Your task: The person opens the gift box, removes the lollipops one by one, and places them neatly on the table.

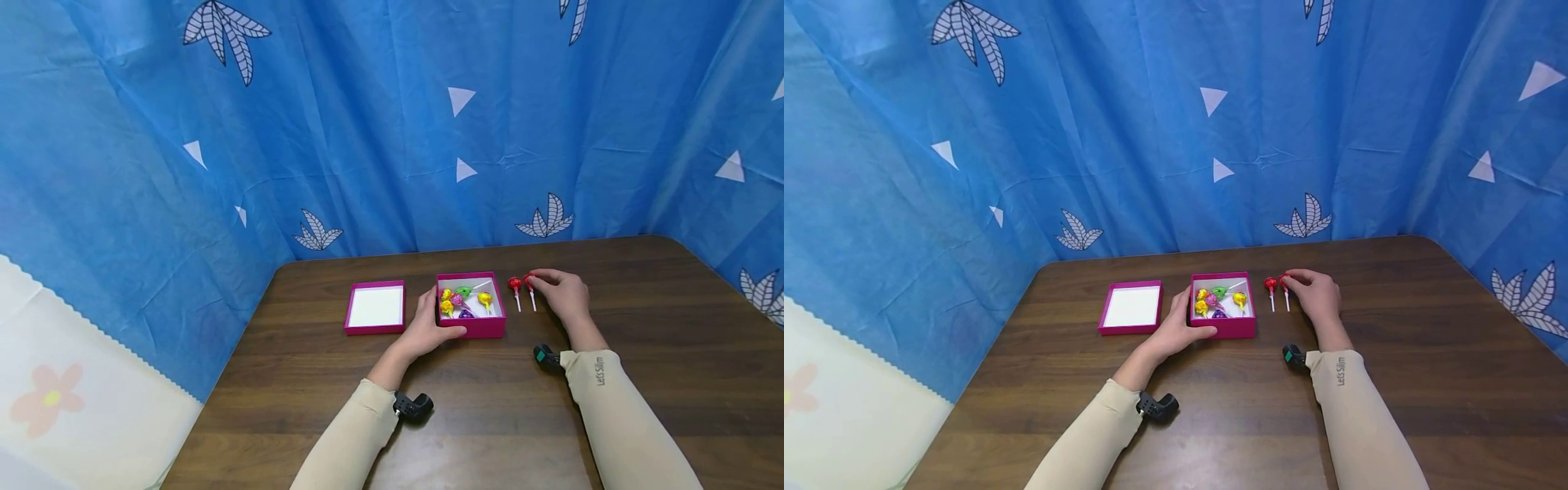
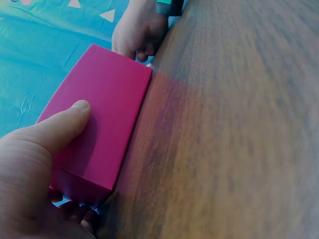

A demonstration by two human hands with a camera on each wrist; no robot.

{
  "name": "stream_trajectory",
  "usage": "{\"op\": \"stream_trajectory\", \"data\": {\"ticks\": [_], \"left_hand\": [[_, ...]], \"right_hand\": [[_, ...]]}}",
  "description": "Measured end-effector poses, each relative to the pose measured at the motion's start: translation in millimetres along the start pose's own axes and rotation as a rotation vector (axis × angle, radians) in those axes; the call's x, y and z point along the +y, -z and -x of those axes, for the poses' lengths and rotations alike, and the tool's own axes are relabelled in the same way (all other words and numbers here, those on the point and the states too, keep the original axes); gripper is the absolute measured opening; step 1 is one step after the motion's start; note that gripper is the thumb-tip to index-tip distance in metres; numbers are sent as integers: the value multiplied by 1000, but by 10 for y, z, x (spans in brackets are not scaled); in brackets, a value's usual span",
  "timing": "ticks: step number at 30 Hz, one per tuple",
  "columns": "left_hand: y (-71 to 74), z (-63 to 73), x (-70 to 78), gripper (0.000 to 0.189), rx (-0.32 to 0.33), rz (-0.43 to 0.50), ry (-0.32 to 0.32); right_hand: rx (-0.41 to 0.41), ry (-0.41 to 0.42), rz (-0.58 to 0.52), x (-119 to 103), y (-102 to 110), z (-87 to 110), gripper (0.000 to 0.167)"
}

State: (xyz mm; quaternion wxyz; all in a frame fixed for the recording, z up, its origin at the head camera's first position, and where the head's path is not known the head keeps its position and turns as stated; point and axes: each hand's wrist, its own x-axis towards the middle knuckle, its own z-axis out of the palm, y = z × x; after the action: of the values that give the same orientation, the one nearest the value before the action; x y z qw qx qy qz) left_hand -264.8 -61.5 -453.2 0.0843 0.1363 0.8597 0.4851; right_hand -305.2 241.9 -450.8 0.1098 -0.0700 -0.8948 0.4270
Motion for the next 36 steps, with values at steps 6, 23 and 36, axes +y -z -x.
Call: {"op": "stream_trajectory", "data": {"ticks": [6, 23, 36], "left_hand": [[-8, -12, -1, 107, 3, -7, -2], [-8, -3, 1, 107, 1, -2, 3], [-5, 9, 11, 107, -2, 4, 3]], "right_hand": [[-15, 0, 87, -19, -11, -1, 47], [-19, -20, 75, -21, -14, 11, 48], [-6, -2, 74, -26, -17, 21, 48]]}}
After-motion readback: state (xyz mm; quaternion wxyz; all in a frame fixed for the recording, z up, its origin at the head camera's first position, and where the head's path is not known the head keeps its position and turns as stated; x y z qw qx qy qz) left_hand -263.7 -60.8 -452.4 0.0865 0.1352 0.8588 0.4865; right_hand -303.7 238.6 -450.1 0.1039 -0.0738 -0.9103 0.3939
